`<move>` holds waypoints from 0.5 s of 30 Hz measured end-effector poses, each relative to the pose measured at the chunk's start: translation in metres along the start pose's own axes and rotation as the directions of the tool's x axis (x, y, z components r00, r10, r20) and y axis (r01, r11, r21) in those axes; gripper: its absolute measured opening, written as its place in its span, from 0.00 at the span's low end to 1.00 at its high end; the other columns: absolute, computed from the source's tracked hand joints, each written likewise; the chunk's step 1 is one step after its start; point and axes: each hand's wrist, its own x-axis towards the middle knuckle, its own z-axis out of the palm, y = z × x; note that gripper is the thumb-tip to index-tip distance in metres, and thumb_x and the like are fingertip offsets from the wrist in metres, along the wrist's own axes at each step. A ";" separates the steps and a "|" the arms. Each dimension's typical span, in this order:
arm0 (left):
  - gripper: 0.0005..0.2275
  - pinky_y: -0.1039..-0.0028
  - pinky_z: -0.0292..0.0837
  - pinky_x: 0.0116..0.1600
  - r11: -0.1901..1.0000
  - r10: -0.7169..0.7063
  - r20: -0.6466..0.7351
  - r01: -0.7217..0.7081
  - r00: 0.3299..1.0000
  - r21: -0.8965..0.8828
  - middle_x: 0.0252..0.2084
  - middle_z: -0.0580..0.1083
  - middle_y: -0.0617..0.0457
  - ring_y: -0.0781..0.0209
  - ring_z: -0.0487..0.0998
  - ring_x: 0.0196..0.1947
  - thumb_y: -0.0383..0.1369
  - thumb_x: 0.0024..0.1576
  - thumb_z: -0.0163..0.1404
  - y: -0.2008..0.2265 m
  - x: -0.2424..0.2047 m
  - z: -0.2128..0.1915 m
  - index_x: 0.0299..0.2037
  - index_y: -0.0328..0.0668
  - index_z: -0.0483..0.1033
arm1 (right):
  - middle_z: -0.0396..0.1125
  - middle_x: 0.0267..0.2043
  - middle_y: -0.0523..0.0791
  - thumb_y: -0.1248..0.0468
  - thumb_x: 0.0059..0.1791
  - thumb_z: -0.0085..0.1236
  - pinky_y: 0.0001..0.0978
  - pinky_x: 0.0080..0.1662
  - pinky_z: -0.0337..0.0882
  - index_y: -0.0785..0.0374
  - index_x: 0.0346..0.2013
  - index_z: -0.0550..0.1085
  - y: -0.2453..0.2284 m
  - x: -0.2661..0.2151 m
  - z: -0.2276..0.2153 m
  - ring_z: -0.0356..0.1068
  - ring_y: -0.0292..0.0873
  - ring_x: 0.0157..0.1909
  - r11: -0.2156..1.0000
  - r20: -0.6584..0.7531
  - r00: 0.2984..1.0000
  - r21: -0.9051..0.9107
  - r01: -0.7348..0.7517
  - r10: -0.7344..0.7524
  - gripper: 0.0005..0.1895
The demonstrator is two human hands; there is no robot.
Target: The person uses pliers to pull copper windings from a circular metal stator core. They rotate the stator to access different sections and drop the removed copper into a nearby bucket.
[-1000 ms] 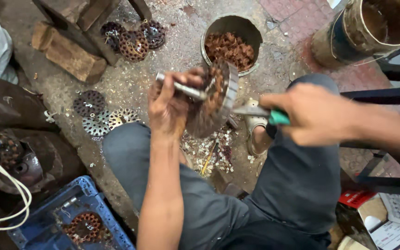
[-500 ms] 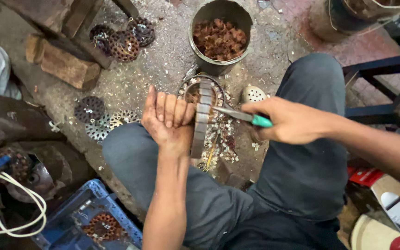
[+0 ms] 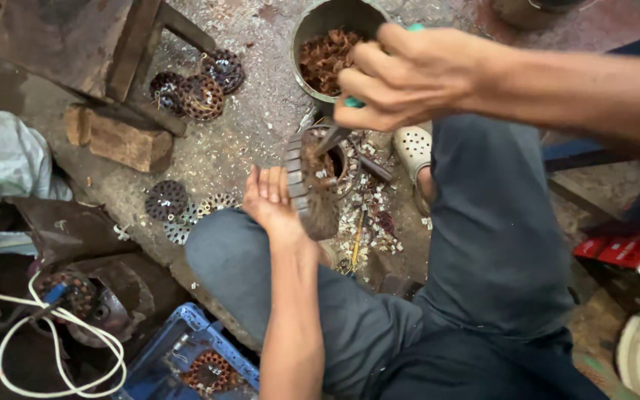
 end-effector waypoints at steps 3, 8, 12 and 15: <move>0.22 0.78 0.51 0.21 0.982 -0.046 0.029 0.050 0.999 -0.181 0.14 0.52 0.62 0.71 0.49 0.13 0.33 0.71 0.35 0.008 -0.009 0.016 0.19 0.54 0.54 | 0.55 0.27 0.35 0.50 0.45 0.54 0.26 0.35 0.59 0.49 0.34 0.66 0.022 0.006 -0.015 0.61 0.33 0.30 1.000 -0.046 0.999 0.019 -0.017 0.018 0.11; 0.23 0.75 0.56 0.27 0.944 -0.145 0.270 0.215 0.952 -0.250 0.13 0.51 0.62 0.71 0.51 0.15 0.39 0.70 0.37 0.032 -0.045 0.063 0.18 0.55 0.52 | 0.65 0.31 0.40 0.46 0.27 0.46 0.36 0.40 0.64 0.51 0.44 0.71 0.006 0.029 -0.078 0.68 0.40 0.38 0.761 0.193 0.895 0.474 -0.444 0.402 0.33; 0.22 0.84 0.60 0.32 0.819 -0.103 0.163 0.177 0.981 -0.546 0.14 0.52 0.63 0.75 0.52 0.15 0.36 0.72 0.38 0.028 -0.075 0.091 0.20 0.56 0.52 | 0.68 0.32 0.38 0.54 0.55 0.46 0.41 0.40 0.70 0.52 0.57 0.67 -0.021 0.040 -0.116 0.69 0.40 0.32 0.010 0.748 0.318 0.398 -0.917 -0.582 0.16; 0.24 0.75 0.48 0.26 0.749 -0.165 0.562 0.474 0.810 -0.463 0.15 0.52 0.60 0.73 0.49 0.15 0.38 0.70 0.45 0.027 -0.088 0.102 0.20 0.52 0.52 | 0.67 0.27 0.44 0.53 0.52 0.51 0.44 0.38 0.67 0.50 0.64 0.64 -0.022 0.041 -0.128 0.67 0.43 0.31 -0.389 0.632 0.522 0.350 -0.852 -0.573 0.25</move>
